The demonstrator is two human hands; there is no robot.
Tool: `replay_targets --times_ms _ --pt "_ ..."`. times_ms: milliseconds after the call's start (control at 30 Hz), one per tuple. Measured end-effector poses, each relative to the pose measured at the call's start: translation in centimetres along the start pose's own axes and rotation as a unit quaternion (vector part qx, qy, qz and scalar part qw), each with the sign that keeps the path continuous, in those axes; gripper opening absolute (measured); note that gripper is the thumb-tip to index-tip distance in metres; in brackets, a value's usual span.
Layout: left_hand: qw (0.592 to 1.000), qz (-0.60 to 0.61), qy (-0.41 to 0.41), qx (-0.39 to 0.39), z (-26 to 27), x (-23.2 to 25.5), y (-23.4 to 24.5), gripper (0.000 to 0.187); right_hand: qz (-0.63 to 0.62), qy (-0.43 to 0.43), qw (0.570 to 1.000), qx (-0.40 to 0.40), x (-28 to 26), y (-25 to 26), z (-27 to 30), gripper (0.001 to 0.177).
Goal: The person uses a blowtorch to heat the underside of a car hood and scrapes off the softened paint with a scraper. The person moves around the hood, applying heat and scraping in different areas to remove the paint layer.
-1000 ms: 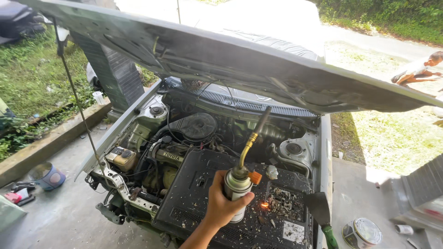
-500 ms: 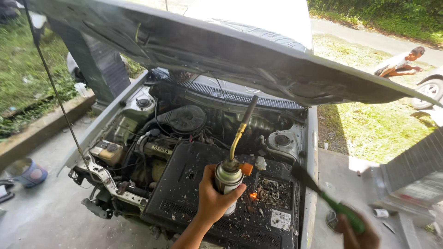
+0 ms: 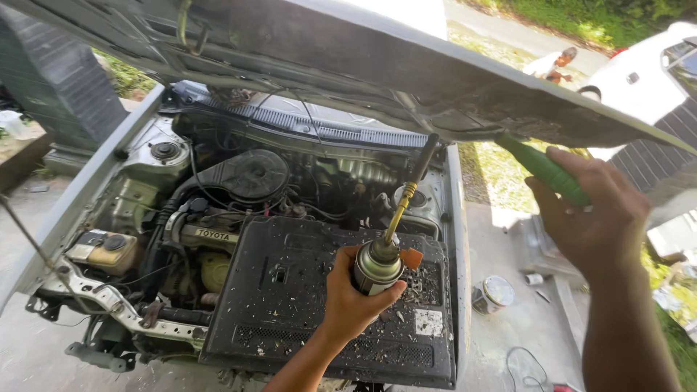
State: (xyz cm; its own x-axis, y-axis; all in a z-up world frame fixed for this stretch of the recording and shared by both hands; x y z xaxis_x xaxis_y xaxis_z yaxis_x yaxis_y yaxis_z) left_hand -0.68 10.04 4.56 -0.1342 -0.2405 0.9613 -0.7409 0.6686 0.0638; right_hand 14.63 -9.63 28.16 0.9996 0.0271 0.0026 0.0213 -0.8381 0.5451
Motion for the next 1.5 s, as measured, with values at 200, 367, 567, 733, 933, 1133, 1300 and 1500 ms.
replay_targets --times_ms 200,367,567,733,933,1133,1300,1500 --pt "0.999 0.002 -0.035 0.005 -1.2 -0.4 0.9 0.059 0.065 0.002 0.998 -0.025 -2.1 1.2 0.2 0.028" --pt "0.998 0.005 -0.056 0.009 -1.1 0.0 0.5 0.061 0.112 0.015 0.993 -0.037 -2.9 1.3 0.1 0.034" --pt "0.999 0.007 -0.050 0.010 -0.8 0.2 0.0 0.057 0.125 0.037 0.987 -0.091 -3.4 -0.7 -1.4 0.025" --pt "0.999 0.015 -0.041 0.014 -0.4 0.2 0.2 0.061 0.067 0.018 0.996 -0.050 -5.1 0.9 -0.7 0.031" --pt "0.995 0.061 -0.083 -0.007 -0.2 1.5 -1.3 0.066 0.017 -0.228 0.960 -0.164 -2.0 0.6 -3.3 0.025" --pt "0.999 0.004 -0.035 0.000 -0.5 1.0 -1.8 0.065 -0.047 -0.151 0.987 -0.019 4.8 5.2 3.8 0.032" --pt "0.999 -0.014 -0.032 0.008 -0.5 0.5 -1.7 0.063 -0.190 -0.332 0.917 0.112 12.3 2.2 7.8 0.030" --pt "0.998 -0.030 -0.047 0.020 -0.2 0.8 -1.5 0.061 -0.224 -0.427 0.864 0.145 11.2 -1.5 6.4 0.024"
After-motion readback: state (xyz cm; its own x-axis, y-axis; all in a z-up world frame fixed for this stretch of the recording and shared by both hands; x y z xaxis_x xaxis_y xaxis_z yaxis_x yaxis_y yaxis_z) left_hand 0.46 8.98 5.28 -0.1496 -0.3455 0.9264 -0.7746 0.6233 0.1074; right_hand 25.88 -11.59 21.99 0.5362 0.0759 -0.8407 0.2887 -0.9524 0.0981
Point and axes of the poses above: each hand's wrist, its own z-axis away from the middle knuckle, its own y-axis out of the back of the hand, x = y × z, the point moved 10 cm from there along -z, towards the middle knuckle, and after that the axes turned 12 degrees about -z, right-handed, at the moved point
